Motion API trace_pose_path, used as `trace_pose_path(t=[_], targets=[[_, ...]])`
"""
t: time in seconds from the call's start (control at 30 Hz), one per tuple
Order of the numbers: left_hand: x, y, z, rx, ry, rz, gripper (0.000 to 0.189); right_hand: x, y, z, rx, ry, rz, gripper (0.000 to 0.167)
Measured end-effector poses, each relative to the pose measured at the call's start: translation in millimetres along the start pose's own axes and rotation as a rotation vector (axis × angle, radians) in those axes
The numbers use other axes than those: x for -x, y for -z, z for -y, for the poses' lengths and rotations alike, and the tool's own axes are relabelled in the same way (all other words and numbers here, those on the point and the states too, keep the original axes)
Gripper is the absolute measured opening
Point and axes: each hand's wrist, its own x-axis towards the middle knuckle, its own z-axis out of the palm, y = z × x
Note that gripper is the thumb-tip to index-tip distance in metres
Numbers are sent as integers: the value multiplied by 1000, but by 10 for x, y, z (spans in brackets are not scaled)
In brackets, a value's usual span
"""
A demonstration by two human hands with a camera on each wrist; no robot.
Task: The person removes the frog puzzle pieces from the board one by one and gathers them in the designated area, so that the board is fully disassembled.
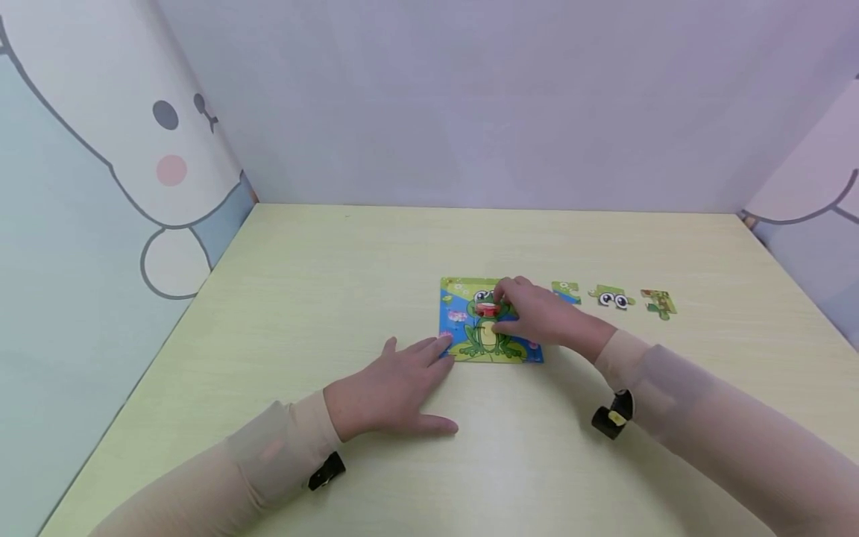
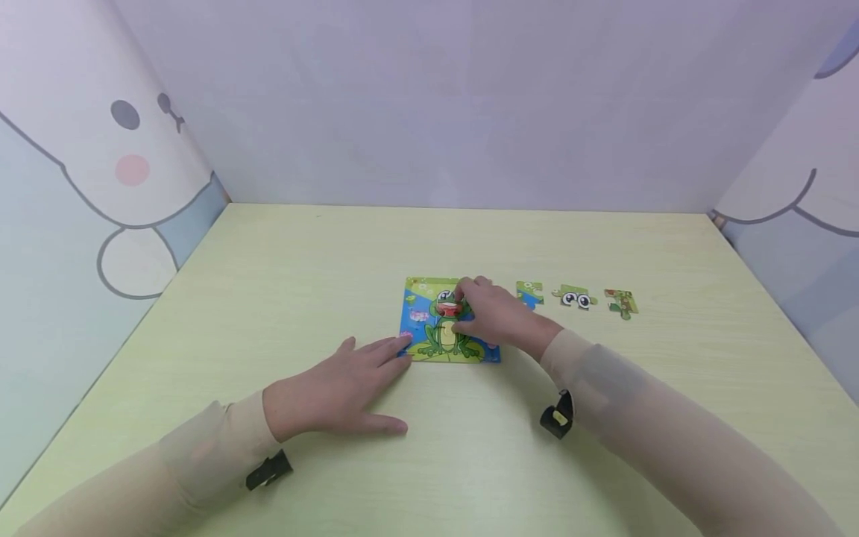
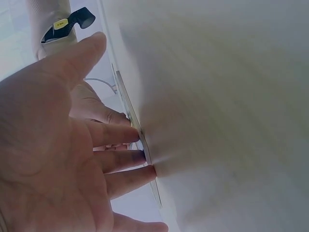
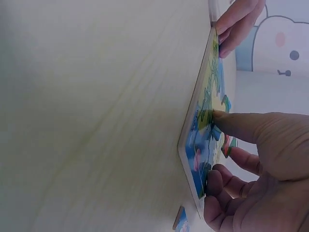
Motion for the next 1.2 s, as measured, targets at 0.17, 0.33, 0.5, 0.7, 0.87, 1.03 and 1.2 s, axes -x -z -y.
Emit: trace_pose_path(t=[0.17, 0.33, 0.5, 0.7, 0.87, 1.03, 1.2], targets=[[7, -2, 3, 2, -4, -7, 87, 2, -7, -6, -17, 22, -31, 46], [5, -6, 7, 1, -6, -10, 86, -1, 4, 7, -53, 28, -46, 38], [-1, -9, 7, -9, -6, -13, 86, 7, 12, 4, -104, 32, -51, 27], [-3, 0, 4, -9, -7, -15, 86, 6, 2, -5, -126, 49, -86, 19], [-3, 2, 4, -13, -7, -16, 86, 14, -5, -10, -149, 65, -121, 17], [-5, 0, 6, -9, -5, -10, 86, 20, -20, -7, -179, 70, -142, 14], [-9, 2, 6, -8, -2, -6, 87, 22, -28, -16, -211, 81, -148, 12]])
